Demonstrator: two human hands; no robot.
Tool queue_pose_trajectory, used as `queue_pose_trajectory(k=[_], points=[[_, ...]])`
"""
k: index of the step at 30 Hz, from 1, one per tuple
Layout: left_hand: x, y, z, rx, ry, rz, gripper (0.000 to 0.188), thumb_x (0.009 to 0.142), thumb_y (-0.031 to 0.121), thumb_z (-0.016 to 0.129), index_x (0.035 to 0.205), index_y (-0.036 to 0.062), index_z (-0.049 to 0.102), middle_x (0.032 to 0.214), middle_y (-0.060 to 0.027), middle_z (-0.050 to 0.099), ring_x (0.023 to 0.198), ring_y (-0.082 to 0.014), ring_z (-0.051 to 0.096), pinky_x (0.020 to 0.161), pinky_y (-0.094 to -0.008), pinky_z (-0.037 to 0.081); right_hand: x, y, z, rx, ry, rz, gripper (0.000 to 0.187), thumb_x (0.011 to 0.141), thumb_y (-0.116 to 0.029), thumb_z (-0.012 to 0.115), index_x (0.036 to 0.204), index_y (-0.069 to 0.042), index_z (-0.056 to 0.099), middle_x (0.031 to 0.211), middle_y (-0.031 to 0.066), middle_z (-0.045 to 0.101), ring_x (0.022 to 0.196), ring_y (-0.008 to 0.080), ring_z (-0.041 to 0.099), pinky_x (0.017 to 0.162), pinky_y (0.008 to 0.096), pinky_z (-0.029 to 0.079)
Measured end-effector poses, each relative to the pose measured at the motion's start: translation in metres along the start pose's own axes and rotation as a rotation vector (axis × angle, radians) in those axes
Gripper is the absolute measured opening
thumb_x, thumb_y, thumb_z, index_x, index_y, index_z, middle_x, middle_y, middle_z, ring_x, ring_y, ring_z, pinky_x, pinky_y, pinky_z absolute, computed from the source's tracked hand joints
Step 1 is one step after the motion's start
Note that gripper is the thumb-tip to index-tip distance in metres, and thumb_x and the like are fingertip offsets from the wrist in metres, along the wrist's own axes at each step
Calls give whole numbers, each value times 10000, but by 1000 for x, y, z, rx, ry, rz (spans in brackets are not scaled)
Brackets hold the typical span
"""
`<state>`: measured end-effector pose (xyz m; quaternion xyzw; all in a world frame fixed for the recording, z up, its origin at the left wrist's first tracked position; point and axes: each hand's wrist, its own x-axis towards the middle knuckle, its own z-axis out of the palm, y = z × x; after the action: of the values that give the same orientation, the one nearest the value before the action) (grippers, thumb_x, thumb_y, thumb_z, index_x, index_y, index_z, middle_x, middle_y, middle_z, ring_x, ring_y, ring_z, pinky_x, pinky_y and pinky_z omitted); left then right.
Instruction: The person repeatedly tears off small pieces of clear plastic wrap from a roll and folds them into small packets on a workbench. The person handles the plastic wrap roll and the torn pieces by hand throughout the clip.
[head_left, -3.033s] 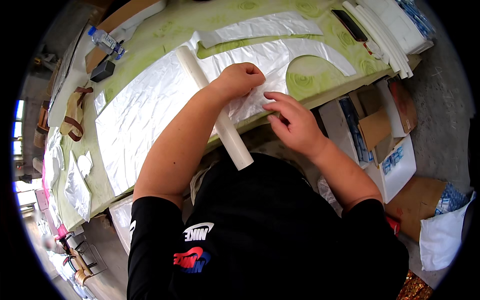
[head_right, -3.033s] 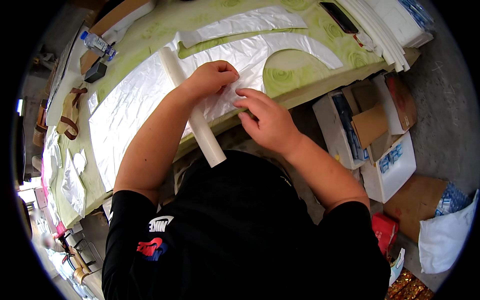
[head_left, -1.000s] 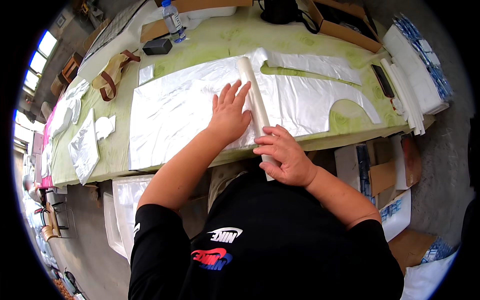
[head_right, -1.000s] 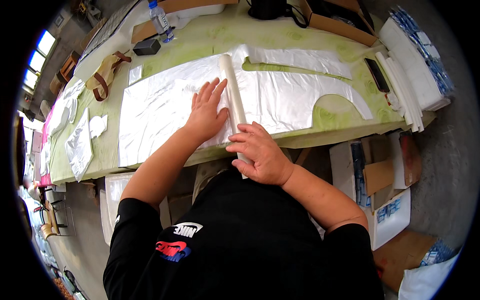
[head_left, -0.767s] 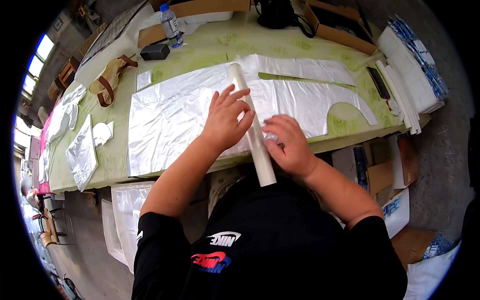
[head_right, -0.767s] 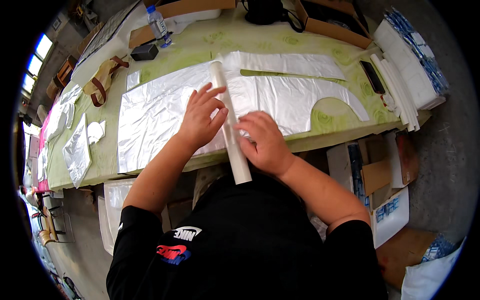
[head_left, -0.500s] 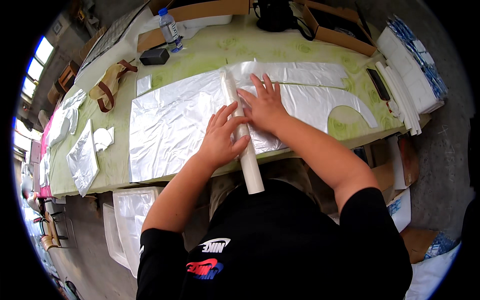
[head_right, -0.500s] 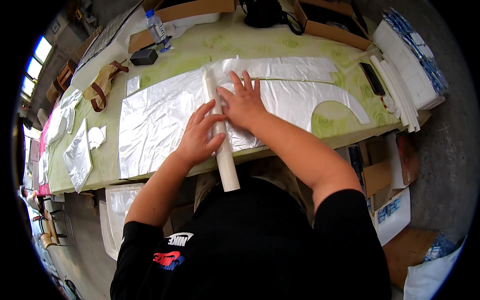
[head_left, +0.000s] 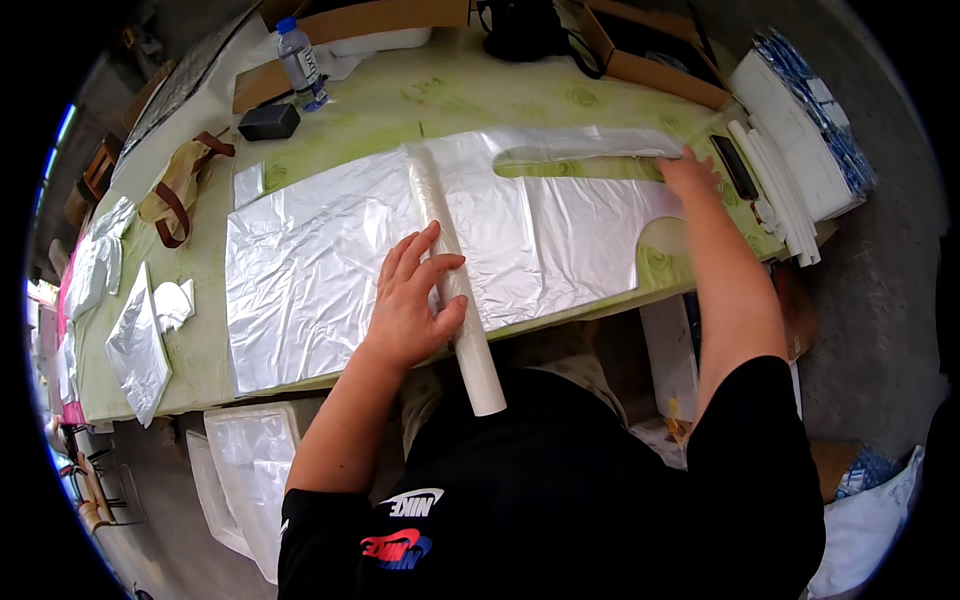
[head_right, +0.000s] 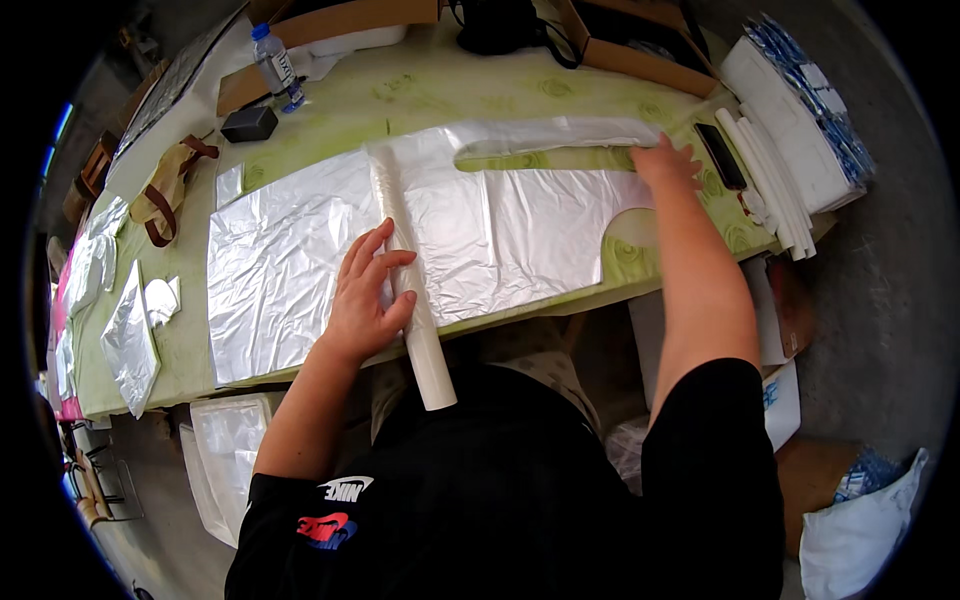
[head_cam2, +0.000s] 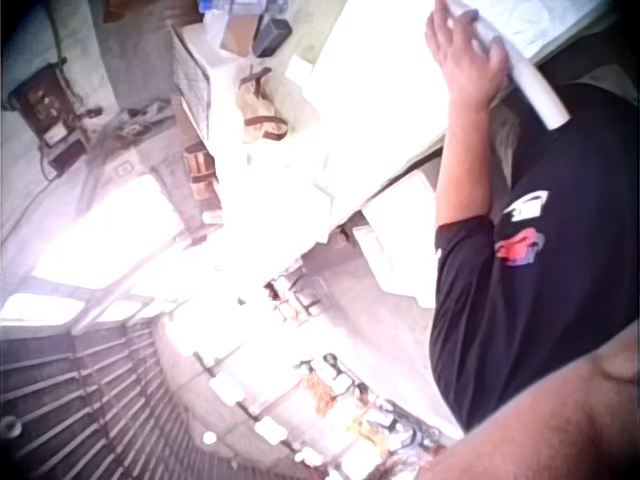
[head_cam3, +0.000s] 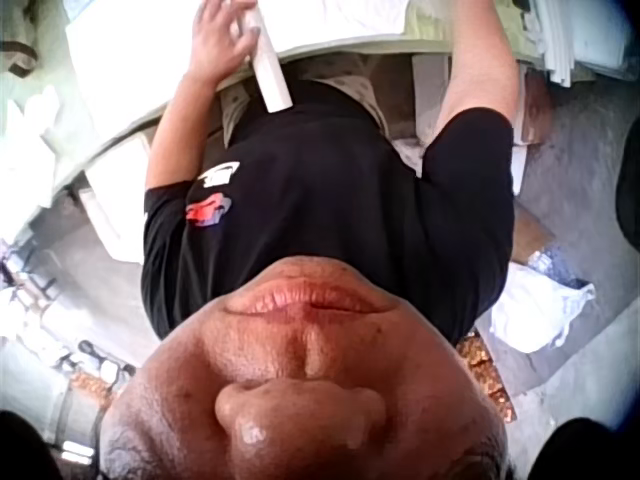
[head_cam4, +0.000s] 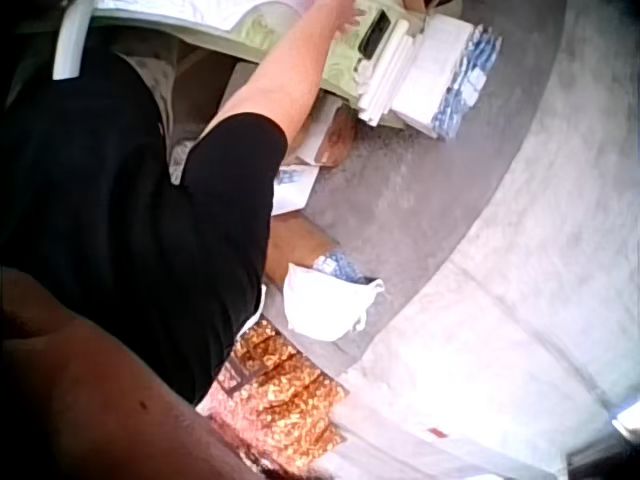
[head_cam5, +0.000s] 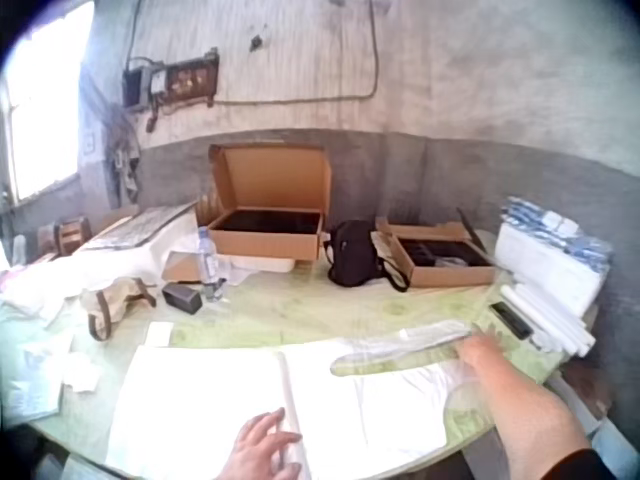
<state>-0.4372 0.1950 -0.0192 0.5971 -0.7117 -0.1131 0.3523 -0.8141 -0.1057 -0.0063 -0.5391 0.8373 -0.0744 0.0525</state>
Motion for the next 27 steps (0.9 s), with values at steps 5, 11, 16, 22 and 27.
queue_pose_trajectory(k=[5,11,16,22,27], points=[[3,1,3,-18,6,26,424,753,214,700,1167,122,676,1529,-175,455,1362,-424,425,1152,-490,340,-14,34,45,212,444,-611,763,855,-479,706,1536,-287,419,1628,201,221,1493,465,192,1169,653,209],[-3,-1,-5,-6,1,3,422,769,190,661,1181,96,653,1544,-187,436,1392,-404,416,1165,-479,331,-171,-92,40,134,17,-911,687,847,-445,716,1471,-242,510,1606,204,282,1505,430,189,1197,627,162],[0,-3,1,-74,23,-19,406,763,195,658,1158,101,667,1529,-189,449,1368,-406,431,1156,-476,339,-185,-117,48,246,-22,-878,680,851,-359,707,1445,-89,517,1594,152,338,1503,388,234,1183,651,185],[-5,-32,12,-436,347,-28,338,784,66,596,1123,70,598,1445,-184,510,1324,-361,473,1130,-438,355,-285,-99,32,709,-138,-1576,651,823,-281,733,1392,-26,545,1447,133,534,1430,397,380,1174,602,261],[14,-14,-33,-517,66,177,336,883,95,572,1211,46,627,1381,-156,580,1356,-354,458,1147,-433,345,-328,-101,33,529,-262,-1667,444,857,-265,706,1249,-67,644,1305,132,614,1318,387,471,1169,602,278]])
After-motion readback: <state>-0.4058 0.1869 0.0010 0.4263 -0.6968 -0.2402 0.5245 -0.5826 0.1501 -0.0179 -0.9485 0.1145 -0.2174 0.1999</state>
